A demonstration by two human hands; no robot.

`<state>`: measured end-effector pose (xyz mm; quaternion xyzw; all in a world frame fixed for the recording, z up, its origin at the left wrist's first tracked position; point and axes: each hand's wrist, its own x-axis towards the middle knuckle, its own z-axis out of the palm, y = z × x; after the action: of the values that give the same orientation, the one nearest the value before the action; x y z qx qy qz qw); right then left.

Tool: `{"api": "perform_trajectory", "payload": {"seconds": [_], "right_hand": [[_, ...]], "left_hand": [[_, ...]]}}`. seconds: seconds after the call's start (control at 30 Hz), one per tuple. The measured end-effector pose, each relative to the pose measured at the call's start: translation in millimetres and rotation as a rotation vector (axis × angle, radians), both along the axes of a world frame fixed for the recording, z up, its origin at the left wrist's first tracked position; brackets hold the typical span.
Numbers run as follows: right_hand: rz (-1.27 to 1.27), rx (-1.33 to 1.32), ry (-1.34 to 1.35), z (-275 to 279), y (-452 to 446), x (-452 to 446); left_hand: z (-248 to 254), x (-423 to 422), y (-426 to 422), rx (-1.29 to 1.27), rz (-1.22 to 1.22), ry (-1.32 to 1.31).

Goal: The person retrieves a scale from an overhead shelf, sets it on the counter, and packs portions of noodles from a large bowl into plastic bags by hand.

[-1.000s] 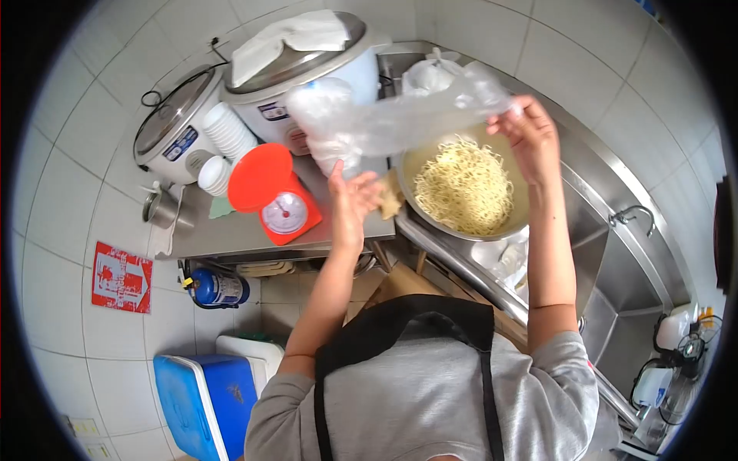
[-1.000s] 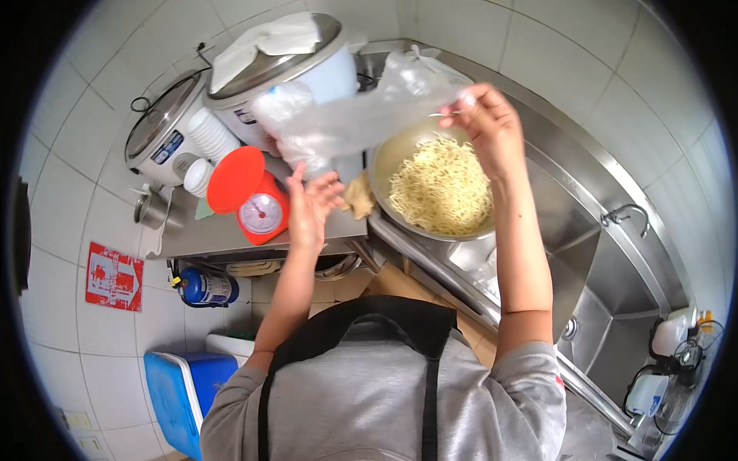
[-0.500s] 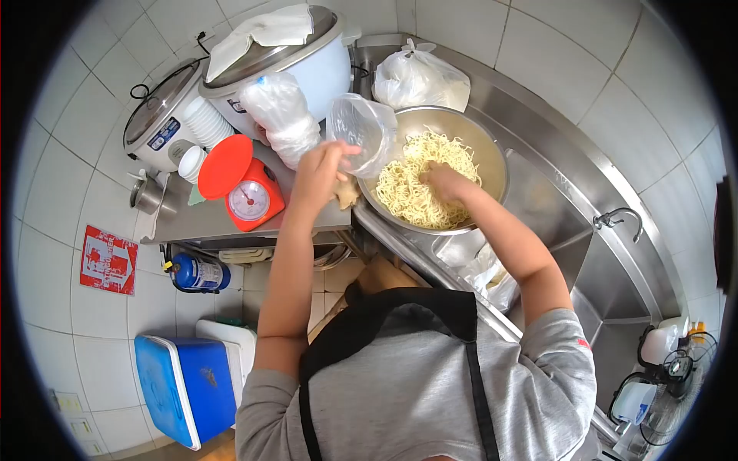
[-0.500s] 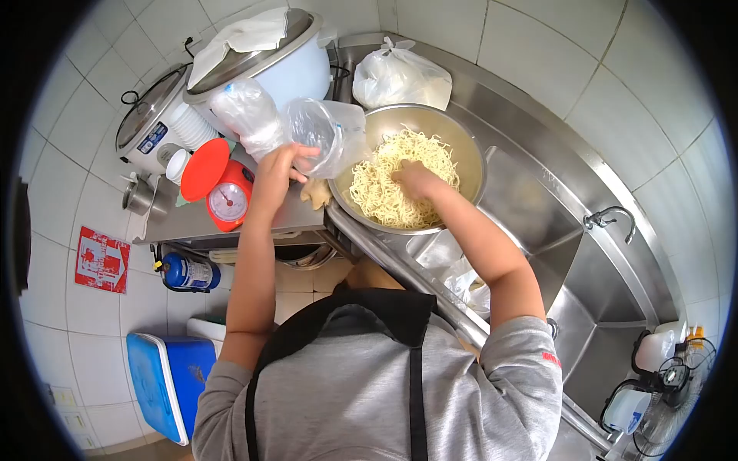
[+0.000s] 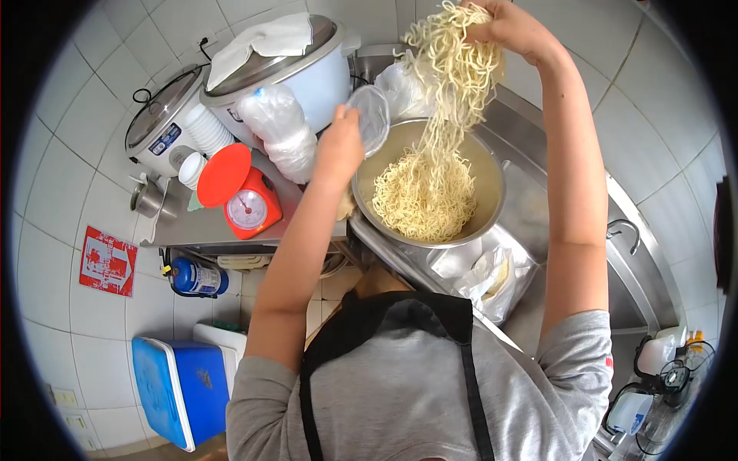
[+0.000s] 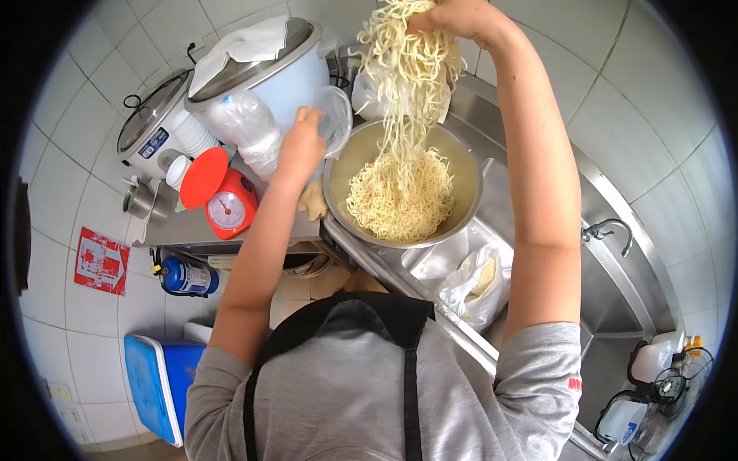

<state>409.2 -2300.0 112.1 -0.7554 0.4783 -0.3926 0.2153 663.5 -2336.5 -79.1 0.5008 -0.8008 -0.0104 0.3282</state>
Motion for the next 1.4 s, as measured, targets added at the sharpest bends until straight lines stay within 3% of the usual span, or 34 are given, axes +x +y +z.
{"api": "perform_trajectory", "payload": {"seconds": [0.1, 0.2, 0.3, 0.4, 0.5, 0.53, 0.6, 0.67, 0.8, 0.9, 1.0, 1.03, 1.13, 1.27, 1.3, 1.4], "right_hand": [[-0.048, -0.044, -0.066, 9, -15, -7], [-0.012, -0.121, -0.34, 22, -13, -8], [0.016, -0.236, -0.489, 34, -9, -5], [-0.052, -0.301, -0.535, 32, -3, 8], [-0.211, -0.239, -0.501, 9, 28, 39], [-0.226, -0.265, -0.425, -35, -31, -4], [-0.172, -0.118, -0.533, -68, -12, 23], [-0.204, -0.058, -0.391, -116, -4, 33], [-0.233, 0.208, -0.322, -276, -28, 34], [-0.078, 0.359, 0.002, -313, -9, 46], [-0.168, 0.615, 0.136, -323, -19, 43], [-0.17, 0.553, 0.075, -323, -24, 42], [-0.358, 0.858, -0.819, -323, -34, 48], [-0.186, 0.687, -1.384, -335, -56, 52], [-0.118, 0.664, -1.22, -337, -60, 49], [0.026, 0.418, -0.252, -292, -53, 56]], "left_hand": [[-25, -19, -17, 0.101, 0.019, -0.182], [-67, -40, -32, 0.232, -0.112, -0.246], [-112, -57, -43, 0.141, -0.443, -0.111], [-80, -72, -16, 0.897, -0.472, 0.174], [-100, -69, -31, 1.171, -0.48, 0.268], [-107, -66, -35, 1.235, -0.482, 0.293], [-121, -58, -40, 1.37, -0.478, 0.341], [-132, -52, -46, 1.42, -0.461, 0.394], [-150, -40, -61, 1.53, -0.392, 0.489], [-135, -39, -50, 1.349, -0.42, 0.33], [-138, -51, -31, 0.725, -0.514, 0.095], [-104, -54, -14, 0.649, -0.588, 0.011], [-97, -62, -4, 0.531, -0.484, 0.042], [-88, -66, -4, 0.351, -0.428, 0.138], [-81, -66, -2, 0.339, -0.441, 0.173], [-57, -64, 8, 0.308, -0.495, 0.244]]}}
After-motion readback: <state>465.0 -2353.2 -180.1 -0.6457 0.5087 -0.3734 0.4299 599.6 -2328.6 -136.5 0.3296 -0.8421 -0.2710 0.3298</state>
